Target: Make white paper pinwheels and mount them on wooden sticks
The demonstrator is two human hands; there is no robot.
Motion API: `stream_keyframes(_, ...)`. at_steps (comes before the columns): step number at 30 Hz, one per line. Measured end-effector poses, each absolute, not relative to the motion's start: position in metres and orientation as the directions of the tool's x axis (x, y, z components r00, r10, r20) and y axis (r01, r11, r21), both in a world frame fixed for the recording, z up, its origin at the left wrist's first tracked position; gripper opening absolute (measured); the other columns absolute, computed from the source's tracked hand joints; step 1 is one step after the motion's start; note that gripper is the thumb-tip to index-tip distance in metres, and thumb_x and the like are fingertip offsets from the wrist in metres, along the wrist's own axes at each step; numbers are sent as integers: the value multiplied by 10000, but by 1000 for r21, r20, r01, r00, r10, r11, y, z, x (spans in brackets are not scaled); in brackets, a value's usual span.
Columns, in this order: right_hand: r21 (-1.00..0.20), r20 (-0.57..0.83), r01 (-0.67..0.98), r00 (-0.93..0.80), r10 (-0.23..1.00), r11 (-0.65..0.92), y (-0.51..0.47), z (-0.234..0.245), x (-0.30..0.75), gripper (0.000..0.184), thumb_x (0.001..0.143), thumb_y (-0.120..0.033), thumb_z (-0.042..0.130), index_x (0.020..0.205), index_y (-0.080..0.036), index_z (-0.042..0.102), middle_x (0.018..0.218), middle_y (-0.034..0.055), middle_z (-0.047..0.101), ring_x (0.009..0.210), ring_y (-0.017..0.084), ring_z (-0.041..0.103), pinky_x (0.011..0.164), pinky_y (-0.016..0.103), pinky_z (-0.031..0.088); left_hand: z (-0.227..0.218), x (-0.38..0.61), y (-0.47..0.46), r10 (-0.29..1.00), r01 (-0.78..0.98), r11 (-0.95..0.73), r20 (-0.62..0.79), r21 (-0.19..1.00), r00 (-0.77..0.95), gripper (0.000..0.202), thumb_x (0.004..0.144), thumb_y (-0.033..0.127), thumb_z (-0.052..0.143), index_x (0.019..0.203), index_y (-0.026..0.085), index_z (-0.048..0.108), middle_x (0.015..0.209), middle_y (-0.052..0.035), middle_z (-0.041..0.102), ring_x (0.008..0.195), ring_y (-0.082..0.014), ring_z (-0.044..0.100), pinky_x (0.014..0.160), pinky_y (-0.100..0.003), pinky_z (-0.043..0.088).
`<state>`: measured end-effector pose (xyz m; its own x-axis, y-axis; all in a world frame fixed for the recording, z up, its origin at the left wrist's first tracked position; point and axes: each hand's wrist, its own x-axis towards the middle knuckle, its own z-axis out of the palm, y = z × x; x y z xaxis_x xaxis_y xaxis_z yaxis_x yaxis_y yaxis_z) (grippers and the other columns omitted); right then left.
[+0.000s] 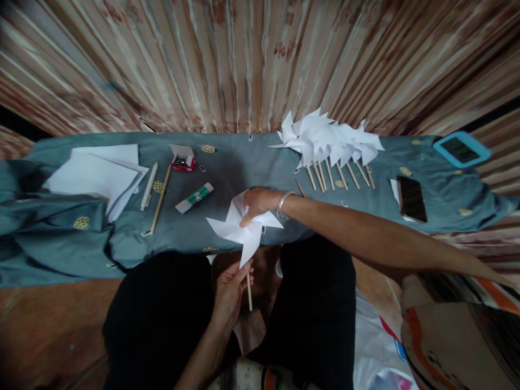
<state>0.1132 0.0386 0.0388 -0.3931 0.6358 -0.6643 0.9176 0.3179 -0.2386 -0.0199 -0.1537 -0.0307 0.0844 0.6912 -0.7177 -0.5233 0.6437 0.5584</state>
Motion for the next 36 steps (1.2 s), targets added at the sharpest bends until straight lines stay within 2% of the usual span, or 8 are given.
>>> stream_keyframes(11, -218, -688, 908, -402, 604, 356, 43, 33, 114, 565, 688, -596, 720, 1034, -150, 746, 968, 109, 740, 854, 247, 664, 653, 284, 412, -39, -20, -155, 709, -491, 626, -704, 605, 37, 319, 465, 361, 893, 677, 155, 773, 562, -12, 671, 457, -59, 533, 488, -177, 406)
stream_keyframes(18, -242, -691, 904, -415, 592, 352, 42, 40, 111, 530, 704, -558, 721, 979, -106, 749, 921, 111, 730, 768, 209, 632, 603, 268, 382, -43, -23, -155, 719, -417, 638, -695, 648, 19, 326, 508, 383, 856, 729, 153, 789, 567, -32, 683, 469, -81, 533, 498, -200, 407)
stream_keyframes(25, -255, -706, 897, -428, 565, 360, 45, 41, 110, 518, 721, -546, 717, 927, -72, 755, 842, 100, 716, 699, 182, 589, 600, 270, 367, -40, -23, -153, 701, -416, 651, -713, 635, 10, 288, 493, 358, 859, 688, 160, 782, 542, -24, 677, 448, -91, 536, 493, -212, 409)
stream_keyframes(30, -290, -690, 889, -451, 566, 354, 43, 41, 111, 482, 737, -494, 728, 952, -63, 757, 909, 112, 720, 768, 195, 610, 639, 269, 387, -37, -24, -151, 695, -426, 656, -719, 623, 20, 271, 480, 355, 858, 657, 166, 777, 547, -24, 679, 456, -96, 535, 504, -223, 424)
stream_keyframes(36, -335, -688, 882, -468, 555, 330, 42, 43, 111, 417, 756, -461, 725, 970, -105, 771, 919, 84, 740, 825, 191, 644, 683, 253, 417, -38, -24, -151, 705, -456, 648, -707, 610, 55, 283, 466, 365, 872, 647, 169, 777, 552, -20, 677, 483, -99, 540, 520, -224, 431)
